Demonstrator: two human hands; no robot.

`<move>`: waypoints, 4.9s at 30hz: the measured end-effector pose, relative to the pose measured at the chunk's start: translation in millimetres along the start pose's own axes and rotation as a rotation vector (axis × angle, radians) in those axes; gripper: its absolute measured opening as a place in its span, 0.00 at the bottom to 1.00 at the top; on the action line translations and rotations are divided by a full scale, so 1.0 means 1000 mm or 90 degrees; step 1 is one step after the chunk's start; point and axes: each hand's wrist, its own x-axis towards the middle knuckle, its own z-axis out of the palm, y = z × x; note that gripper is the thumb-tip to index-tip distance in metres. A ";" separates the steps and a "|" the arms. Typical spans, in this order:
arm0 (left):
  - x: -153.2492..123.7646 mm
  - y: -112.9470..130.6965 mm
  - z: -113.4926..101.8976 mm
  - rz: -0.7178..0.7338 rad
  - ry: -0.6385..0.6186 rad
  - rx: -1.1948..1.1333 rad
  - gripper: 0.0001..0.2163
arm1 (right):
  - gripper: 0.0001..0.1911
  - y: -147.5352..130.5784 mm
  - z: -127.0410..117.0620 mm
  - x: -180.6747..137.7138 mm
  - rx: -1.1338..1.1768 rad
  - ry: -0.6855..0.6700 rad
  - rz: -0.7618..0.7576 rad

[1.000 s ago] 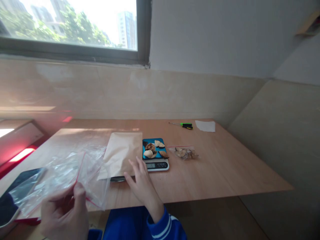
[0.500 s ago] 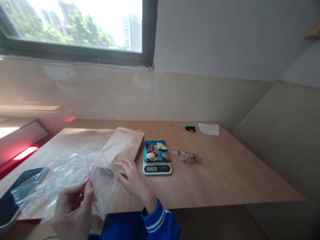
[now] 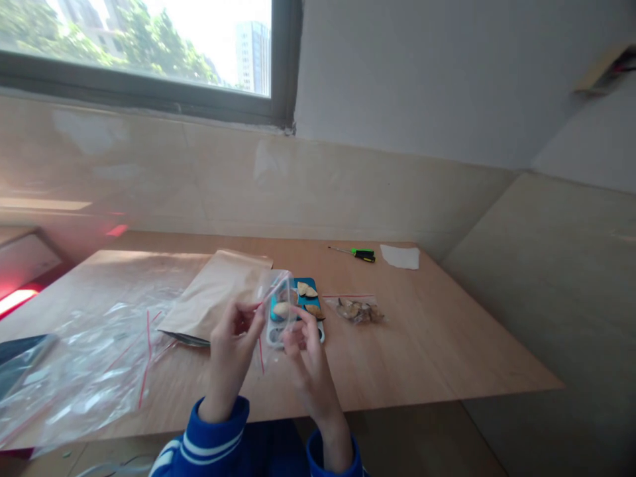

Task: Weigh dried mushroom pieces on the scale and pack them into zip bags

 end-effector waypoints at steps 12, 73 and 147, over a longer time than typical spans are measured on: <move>-0.024 -0.003 -0.021 -0.148 0.158 -0.001 0.12 | 0.15 0.049 -0.050 0.017 -0.233 0.121 -0.086; -0.043 -0.013 0.006 -0.279 0.091 -0.154 0.22 | 0.20 -0.027 -0.024 0.048 0.033 -0.207 0.165; -0.054 -0.005 0.009 -0.320 0.079 -0.380 0.18 | 0.34 -0.011 -0.027 -0.005 -0.135 -0.182 0.024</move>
